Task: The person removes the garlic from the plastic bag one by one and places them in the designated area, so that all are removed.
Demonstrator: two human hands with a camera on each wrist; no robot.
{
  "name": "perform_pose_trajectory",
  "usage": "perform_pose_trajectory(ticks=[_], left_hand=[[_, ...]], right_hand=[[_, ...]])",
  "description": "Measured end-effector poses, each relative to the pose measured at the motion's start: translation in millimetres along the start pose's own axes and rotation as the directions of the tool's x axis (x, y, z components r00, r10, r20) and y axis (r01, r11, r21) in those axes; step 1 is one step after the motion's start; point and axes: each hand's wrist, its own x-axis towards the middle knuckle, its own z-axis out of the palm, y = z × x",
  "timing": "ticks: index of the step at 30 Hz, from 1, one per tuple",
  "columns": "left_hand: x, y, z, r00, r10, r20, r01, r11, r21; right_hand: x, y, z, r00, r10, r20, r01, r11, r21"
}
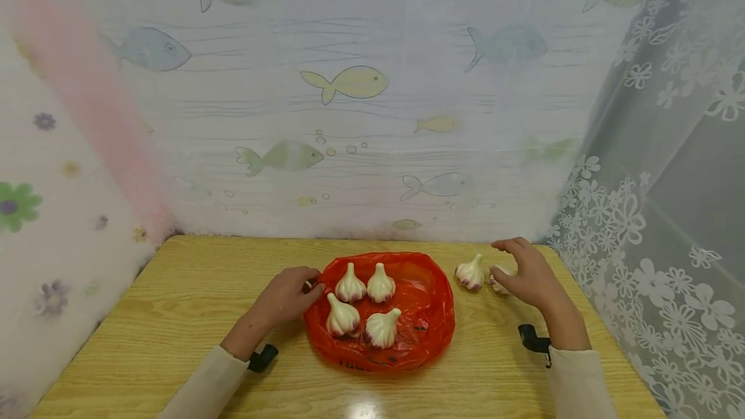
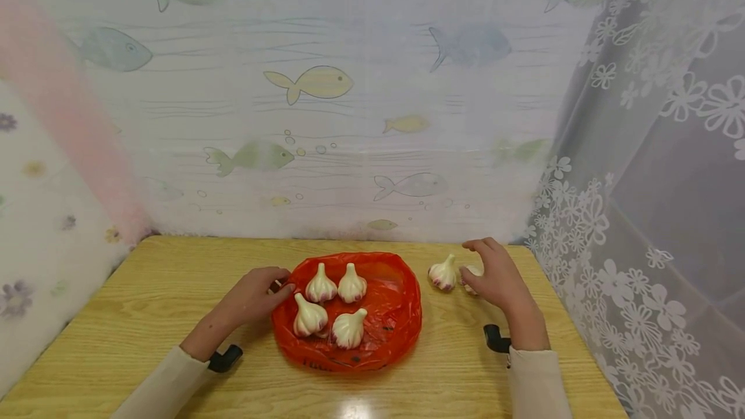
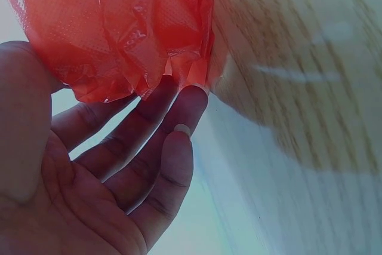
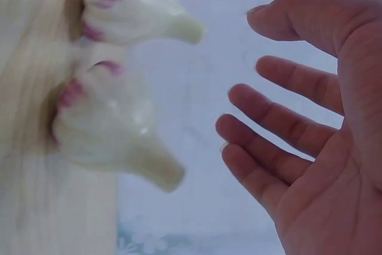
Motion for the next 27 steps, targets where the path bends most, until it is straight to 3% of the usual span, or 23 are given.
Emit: perform_pose_trajectory(ticks=[13, 27], left_hand=[[0.4, -0.2, -0.3, 1.000, -0.010, 0.001, 0.010, 1.000, 0.006], [0.0, 0.0, -2.4, 1.000, 0.004, 0.005, -0.004, 1.000, -0.005]], right_hand=[[8.3, -40.0, -3.6, 0.981, -0.162, -0.105, 0.164, 0.987, 0.004], [14.1, -78.8, 10.4, 0.966, -0.245, -0.080, 0.246, 0.969, -0.002]])
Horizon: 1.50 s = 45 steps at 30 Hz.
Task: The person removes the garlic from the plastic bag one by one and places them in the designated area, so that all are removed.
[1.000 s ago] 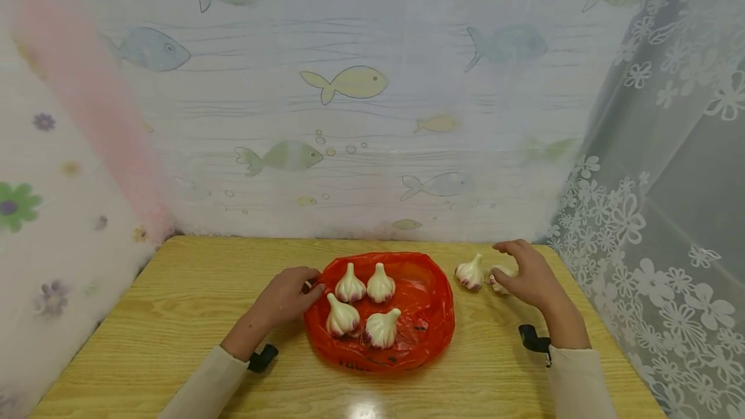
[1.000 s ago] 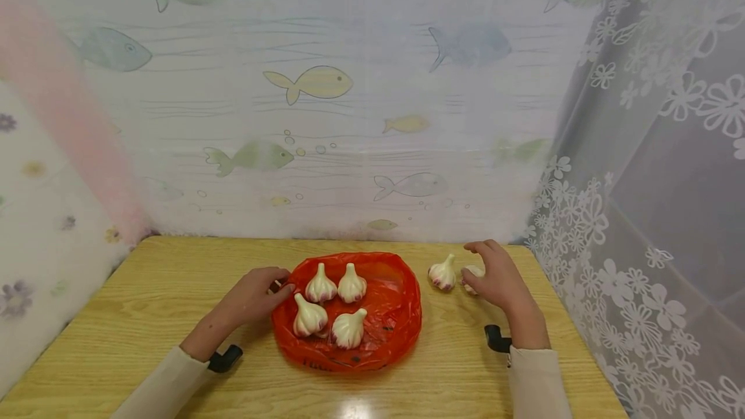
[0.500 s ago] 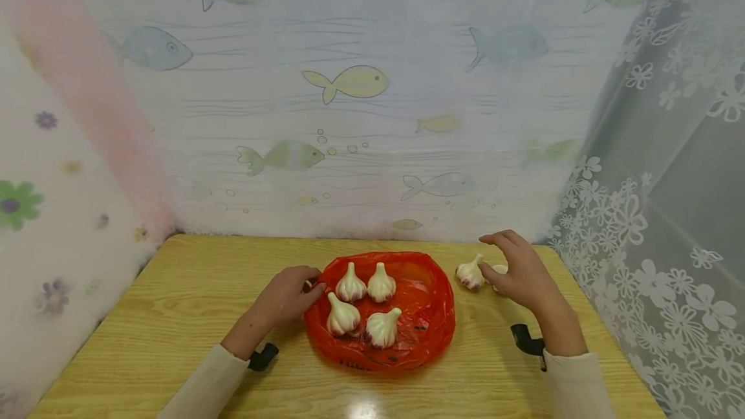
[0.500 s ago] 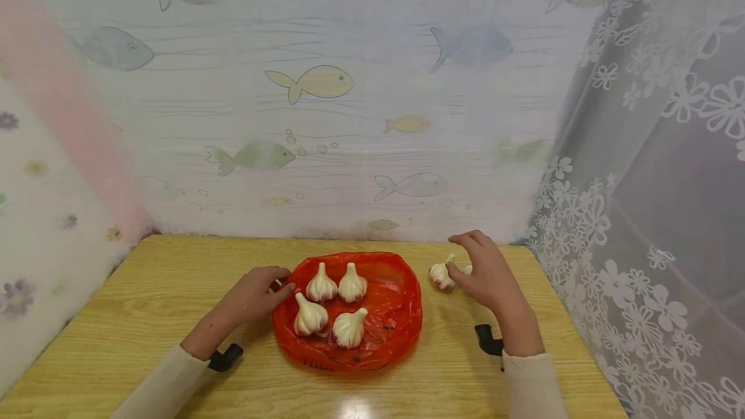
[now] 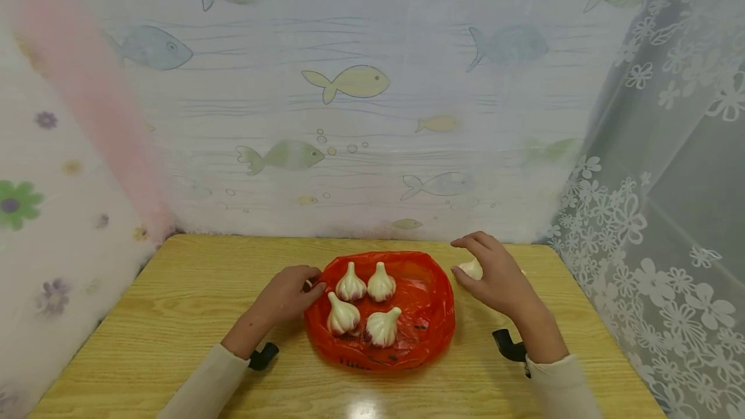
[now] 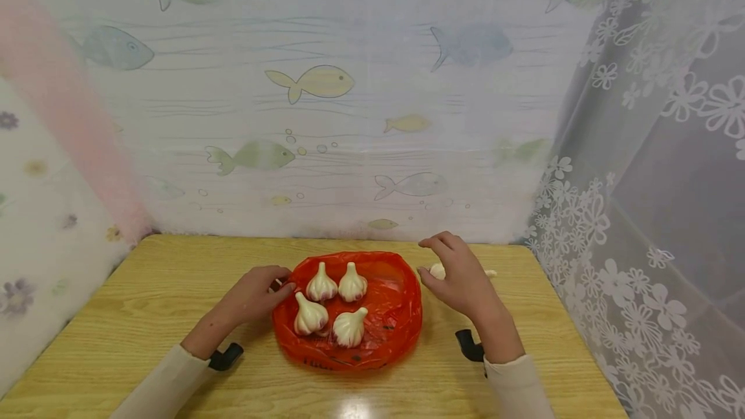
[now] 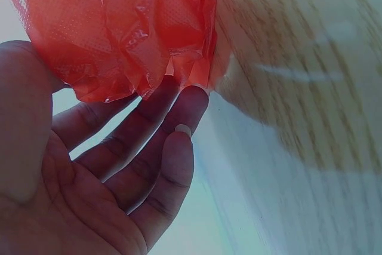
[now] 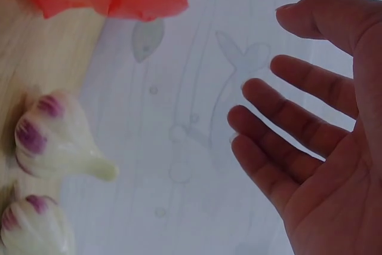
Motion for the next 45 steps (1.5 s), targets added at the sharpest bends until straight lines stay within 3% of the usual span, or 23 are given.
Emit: perform_pose_trajectory(ticks=[22, 33, 45], left_hand=[[-0.5, 1.5, -0.5, 1.000, -0.011, 0.007, 0.011, 1.000, -0.006], [-0.2, 1.3, -0.7, 1.000, -0.014, 0.002, 0.014, 1.000, -0.004], [-0.8, 1.4, -1.2, 1.000, -0.010, 0.005, 0.010, 1.000, -0.009]], right_hand=[[5.0, -56.3, 39.3, 0.986, -0.115, 0.122, 0.107, 0.992, 0.067], [1.7, -74.0, 69.0, 0.957, -0.230, 0.179, 0.213, 0.971, 0.108], [-1.3, -86.0, 82.4, 0.905, -0.185, 0.383, 0.151, 0.982, 0.117]])
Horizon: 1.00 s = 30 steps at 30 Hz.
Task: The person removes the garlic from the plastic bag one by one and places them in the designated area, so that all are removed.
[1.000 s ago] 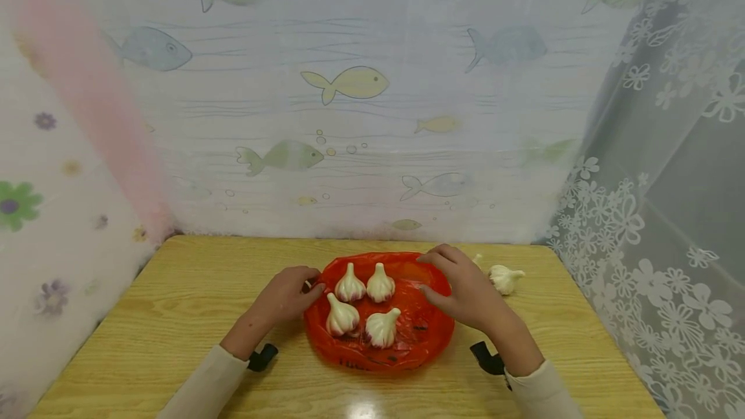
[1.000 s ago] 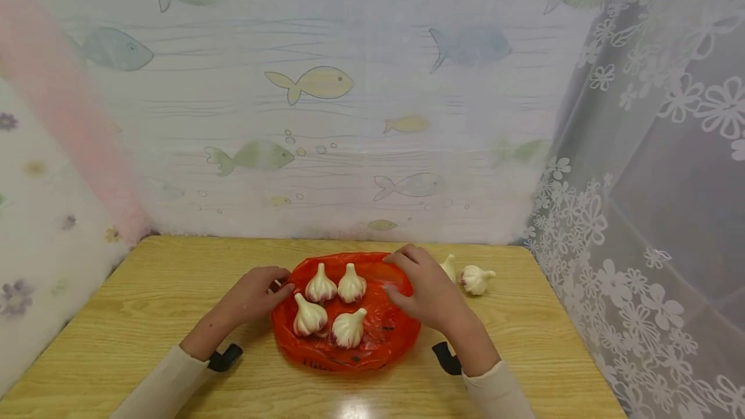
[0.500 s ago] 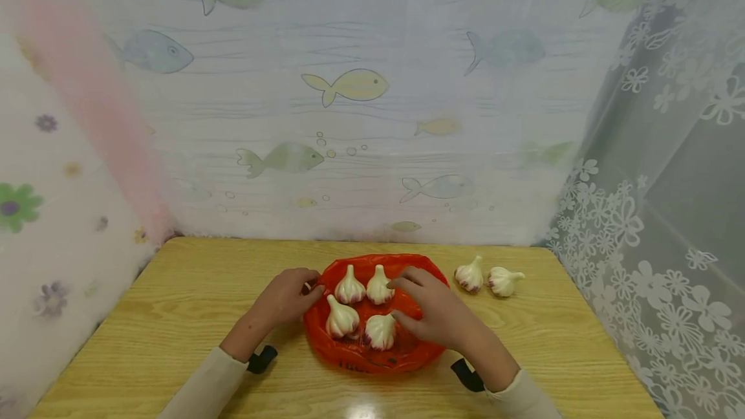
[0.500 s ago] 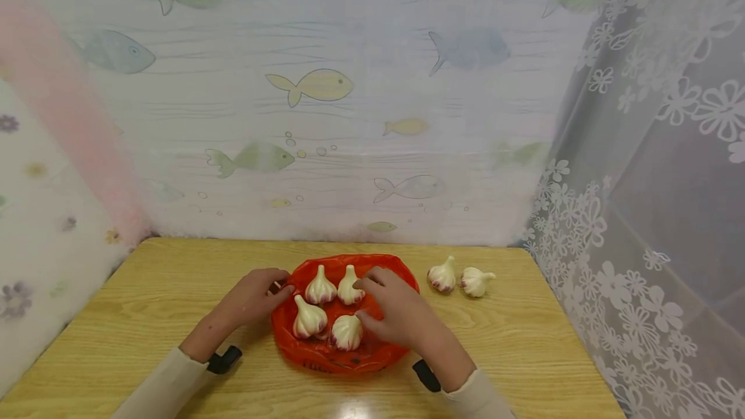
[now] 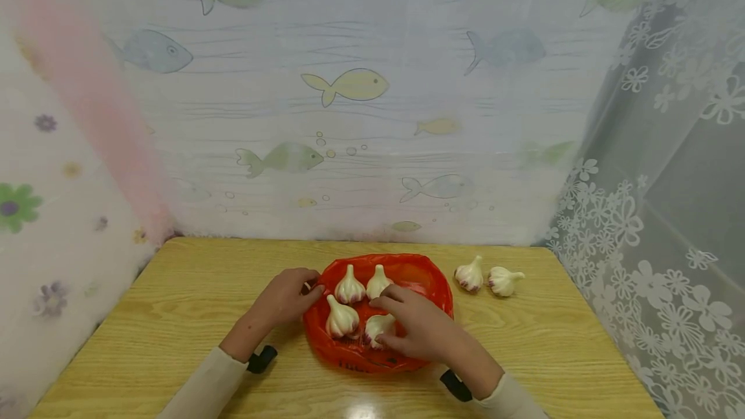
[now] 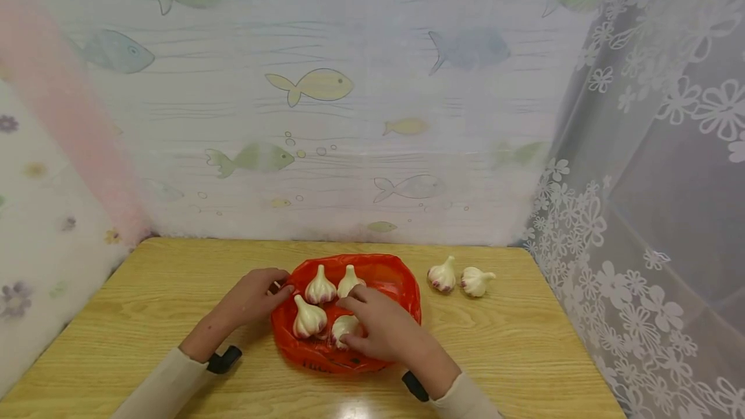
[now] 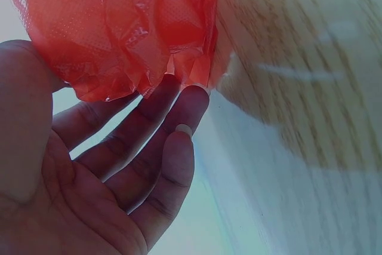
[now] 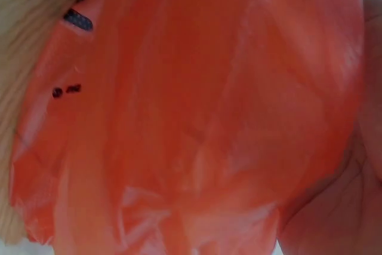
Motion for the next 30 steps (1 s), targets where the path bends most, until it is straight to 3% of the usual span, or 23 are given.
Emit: perform_pose_trajectory(ticks=[6, 30], left_hand=[[-0.1, -0.6, 0.4, 1.000, 0.010, -0.004, -0.010, 1.000, 0.003], [1.4, 0.6, 1.0, 1.000, -0.012, 0.005, 0.012, 1.000, 0.007]], right_hand=[[-0.2, -1.1, 5.8, 0.998, 0.028, 0.061, -0.029, 0.999, 0.019], [2.0, -4.2, 10.2, 0.980, 0.100, 0.174, -0.107, 0.994, 0.035]])
